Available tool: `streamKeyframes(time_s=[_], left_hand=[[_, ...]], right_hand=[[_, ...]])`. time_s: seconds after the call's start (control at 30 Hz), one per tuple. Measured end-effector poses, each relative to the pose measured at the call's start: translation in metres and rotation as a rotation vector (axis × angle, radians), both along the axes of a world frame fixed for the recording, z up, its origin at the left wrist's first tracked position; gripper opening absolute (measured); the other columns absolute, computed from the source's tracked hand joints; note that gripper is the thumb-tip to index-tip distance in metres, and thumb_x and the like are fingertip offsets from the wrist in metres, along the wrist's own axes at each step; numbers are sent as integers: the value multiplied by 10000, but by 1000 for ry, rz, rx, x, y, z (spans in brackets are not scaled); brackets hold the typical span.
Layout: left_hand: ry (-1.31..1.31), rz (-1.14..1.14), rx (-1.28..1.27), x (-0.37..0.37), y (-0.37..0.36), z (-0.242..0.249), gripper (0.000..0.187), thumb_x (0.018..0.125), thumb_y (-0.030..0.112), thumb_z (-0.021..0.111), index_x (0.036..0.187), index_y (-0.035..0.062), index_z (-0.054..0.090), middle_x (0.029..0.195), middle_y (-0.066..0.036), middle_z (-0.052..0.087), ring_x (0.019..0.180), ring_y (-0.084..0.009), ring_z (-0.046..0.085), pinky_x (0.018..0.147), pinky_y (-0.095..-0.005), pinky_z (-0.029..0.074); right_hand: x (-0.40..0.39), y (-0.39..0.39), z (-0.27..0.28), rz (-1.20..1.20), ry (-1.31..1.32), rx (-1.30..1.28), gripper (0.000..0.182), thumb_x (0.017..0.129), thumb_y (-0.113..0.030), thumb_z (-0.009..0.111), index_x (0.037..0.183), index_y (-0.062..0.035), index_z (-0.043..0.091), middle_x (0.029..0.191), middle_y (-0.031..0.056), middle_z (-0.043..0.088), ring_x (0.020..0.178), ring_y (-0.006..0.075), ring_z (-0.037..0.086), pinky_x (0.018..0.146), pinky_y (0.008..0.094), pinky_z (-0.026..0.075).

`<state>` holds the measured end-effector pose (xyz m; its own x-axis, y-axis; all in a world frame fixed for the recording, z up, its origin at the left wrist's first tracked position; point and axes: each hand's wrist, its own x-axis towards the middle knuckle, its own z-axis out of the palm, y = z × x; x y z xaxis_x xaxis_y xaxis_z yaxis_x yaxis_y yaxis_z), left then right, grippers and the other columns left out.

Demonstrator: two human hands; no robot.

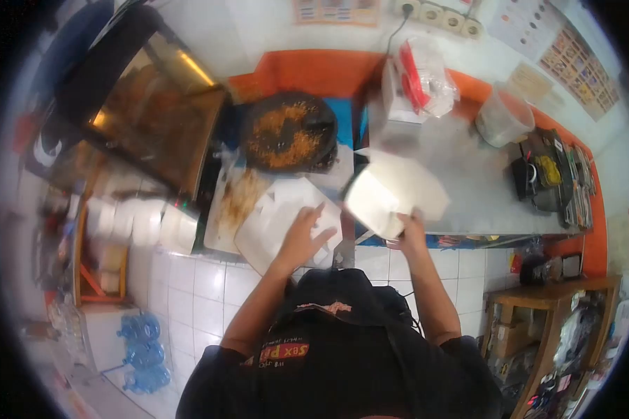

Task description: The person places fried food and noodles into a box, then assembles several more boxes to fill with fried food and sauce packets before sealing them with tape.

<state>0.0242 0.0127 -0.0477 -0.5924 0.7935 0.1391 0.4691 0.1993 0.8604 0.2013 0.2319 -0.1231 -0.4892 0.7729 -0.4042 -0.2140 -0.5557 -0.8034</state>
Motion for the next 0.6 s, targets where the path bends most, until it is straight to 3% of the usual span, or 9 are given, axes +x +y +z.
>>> streamKeyframes(time_s=[0.07,0.1,0.13,0.23,0.3,0.4,0.5,0.57,0.6], left_hand=[[227,-16,-197,-8,-47,-8,452,791,330,687,1118,28,610,968,-180,593,960,-332,562,835,-426,458],[458,-65,-398,-13,-73,-11,482,778,329,709,1134,21,607,1008,-165,601,993,-311,562,842,-406,460],[448,-56,-415,-18,-95,-20,482,778,329,709,1134,21,607,1008,-165,601,993,-311,562,842,-406,460],[232,-214,-685,-23,-133,-57,424,766,219,706,1139,27,638,974,-136,644,959,-254,608,816,-343,476],[-325,-281,-672,-36,-134,-66,380,757,153,689,1109,18,650,983,-127,676,915,-240,639,806,-345,490],[-461,-275,-572,-48,-133,-73,344,746,38,640,1083,-31,651,922,-125,697,825,-208,676,763,-307,527],[-644,-247,-480,-63,-130,-80,342,750,-43,584,1087,-70,635,865,-131,692,794,-196,688,717,-279,557],[-644,-368,-546,-76,-127,-87,338,772,-19,586,1104,-64,626,883,-137,694,799,-187,684,698,-287,564],[-766,-262,-580,-80,-127,-95,324,790,54,620,1093,-58,632,921,-133,701,799,-176,682,680,-290,566]], right_hand=[[22,53,-43,8,-135,6,418,835,-113,640,1220,-9,517,1188,144,568,1040,251,591,863,374,512],[27,68,-34,-34,-130,-18,417,843,-164,650,1208,-7,526,1177,147,574,1035,253,590,868,375,505],[30,81,-19,-78,-126,-44,424,851,-215,660,1196,-4,535,1166,149,579,1031,254,589,873,377,499],[40,114,1,-51,-25,-79,513,873,-312,655,1245,6,501,1228,149,546,1111,271,551,926,389,466],[32,116,15,-434,-412,64,473,849,-303,665,1186,3,539,976,96,621,830,209,588,682,296,453],[30,112,-11,-514,-380,231,361,836,-229,659,1121,-30,563,877,42,597,764,140,543,635,262,406],[4,62,-4,-469,-296,197,250,817,-148,643,1039,-58,572,815,3,574,730,101,520,635,259,412],[-12,33,8,-372,-252,166,221,819,-127,635,1021,-67,571,832,-1,582,744,98,525,657,262,418],[-17,21,13,-284,-207,135,194,821,-107,627,1003,-75,569,849,-5,589,757,96,531,680,266,424]])
